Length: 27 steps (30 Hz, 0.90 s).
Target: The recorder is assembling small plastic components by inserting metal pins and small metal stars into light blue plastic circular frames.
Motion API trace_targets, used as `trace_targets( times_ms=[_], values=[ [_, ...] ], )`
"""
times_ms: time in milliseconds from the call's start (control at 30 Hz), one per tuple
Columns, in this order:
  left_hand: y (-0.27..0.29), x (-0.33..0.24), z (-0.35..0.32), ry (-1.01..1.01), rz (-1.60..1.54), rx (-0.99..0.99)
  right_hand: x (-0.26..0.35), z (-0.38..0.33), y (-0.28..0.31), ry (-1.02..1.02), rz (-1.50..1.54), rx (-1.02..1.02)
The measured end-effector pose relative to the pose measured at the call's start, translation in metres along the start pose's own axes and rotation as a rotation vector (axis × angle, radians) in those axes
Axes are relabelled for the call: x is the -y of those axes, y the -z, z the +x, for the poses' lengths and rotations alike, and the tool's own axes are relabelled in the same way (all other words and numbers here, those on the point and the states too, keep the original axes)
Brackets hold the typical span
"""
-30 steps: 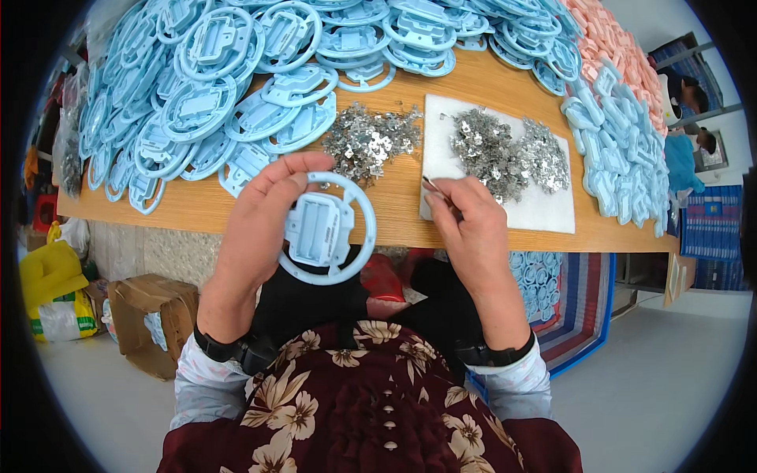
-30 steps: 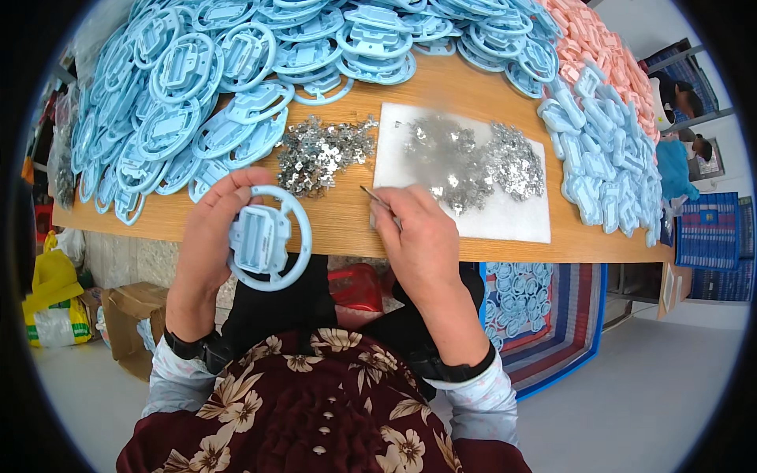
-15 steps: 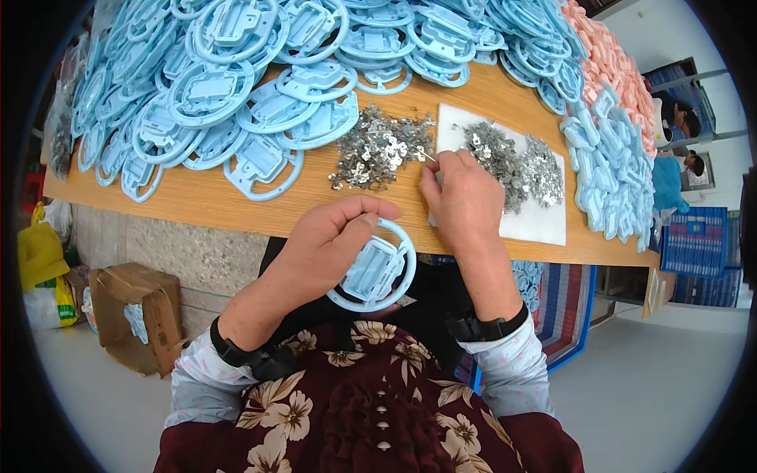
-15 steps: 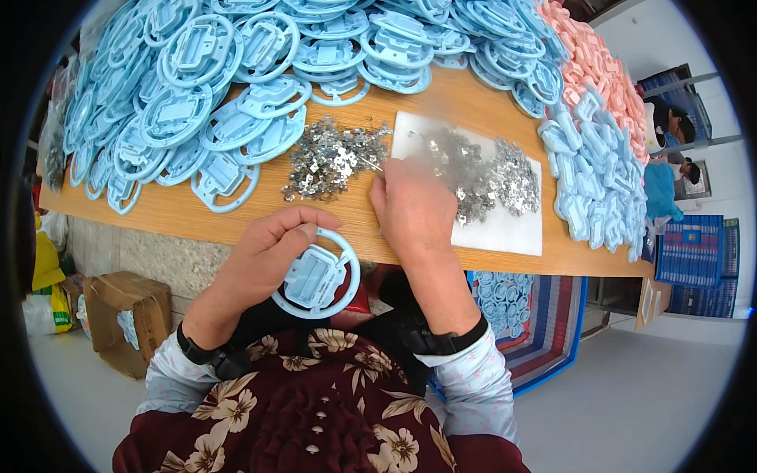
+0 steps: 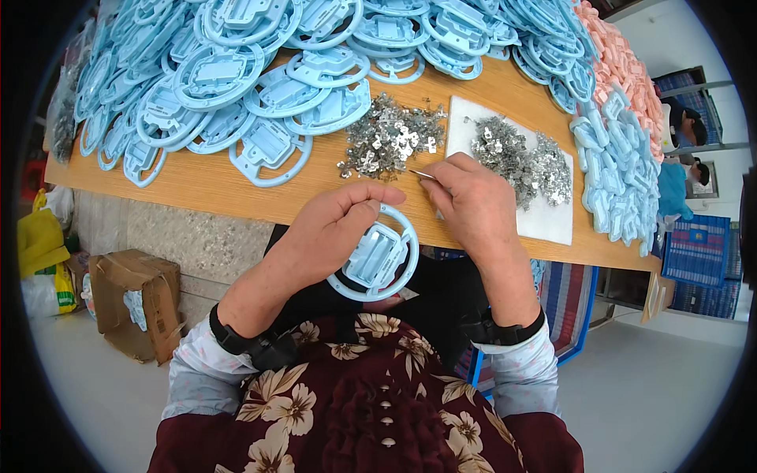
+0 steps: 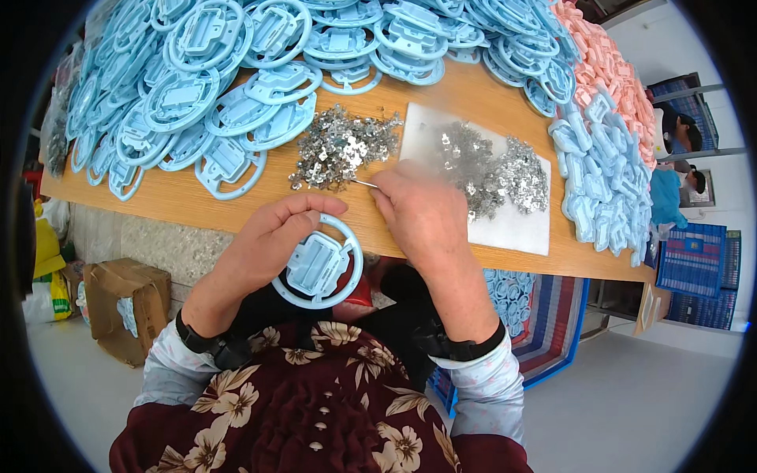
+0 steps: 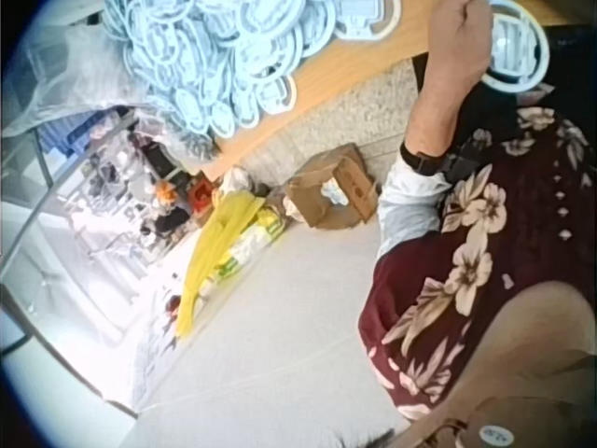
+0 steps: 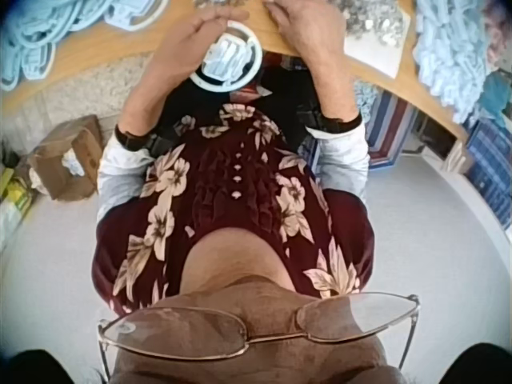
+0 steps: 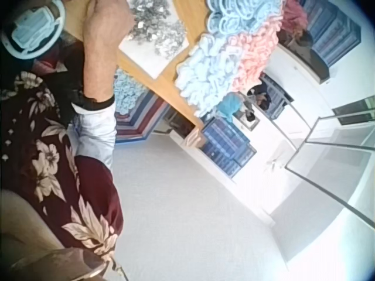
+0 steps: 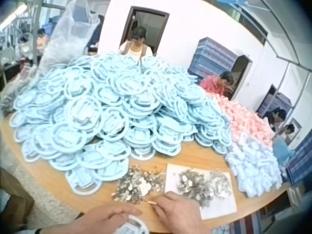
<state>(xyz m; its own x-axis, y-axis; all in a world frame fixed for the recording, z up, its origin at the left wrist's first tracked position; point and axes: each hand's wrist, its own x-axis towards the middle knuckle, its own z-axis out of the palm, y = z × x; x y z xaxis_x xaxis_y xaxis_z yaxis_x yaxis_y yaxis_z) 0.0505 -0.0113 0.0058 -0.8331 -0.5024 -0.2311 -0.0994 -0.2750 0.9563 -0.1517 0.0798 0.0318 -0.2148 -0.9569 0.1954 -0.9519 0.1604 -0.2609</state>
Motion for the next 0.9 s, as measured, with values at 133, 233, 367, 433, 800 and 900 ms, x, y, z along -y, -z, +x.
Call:
trace_targets(
  times_ms=[133, 233, 367, 433, 800, 900],
  values=[
    [-0.001, -0.005, -0.001, 0.057, -0.078, 0.027, -0.005, -0.002, -0.011, 0.008, 0.058, -0.074],
    [-0.002, -0.002, 0.001, 0.049, -0.093, 0.041, 0.008, -0.007, 0.002, -0.287, 0.655, 0.034],
    [-0.010, -0.007, 0.005, -0.015, -0.024, 0.044, 0.023, -0.014, 0.009, -0.282, 0.850, 0.012],
    [-0.012, -0.010, 0.006, -0.021, 0.013, 0.051, 0.026, -0.018, 0.008, -0.286, 0.886, 0.006],
    [-0.013, -0.013, 0.009, -0.047, 0.167, 0.037, 0.018, -0.027, 0.021, -0.350, 0.972, 0.116],
    [-0.013, -0.011, 0.012, -0.084, 0.202, 0.061, 0.014, -0.028, 0.025, -0.363, 0.975, 0.146]
  ],
)
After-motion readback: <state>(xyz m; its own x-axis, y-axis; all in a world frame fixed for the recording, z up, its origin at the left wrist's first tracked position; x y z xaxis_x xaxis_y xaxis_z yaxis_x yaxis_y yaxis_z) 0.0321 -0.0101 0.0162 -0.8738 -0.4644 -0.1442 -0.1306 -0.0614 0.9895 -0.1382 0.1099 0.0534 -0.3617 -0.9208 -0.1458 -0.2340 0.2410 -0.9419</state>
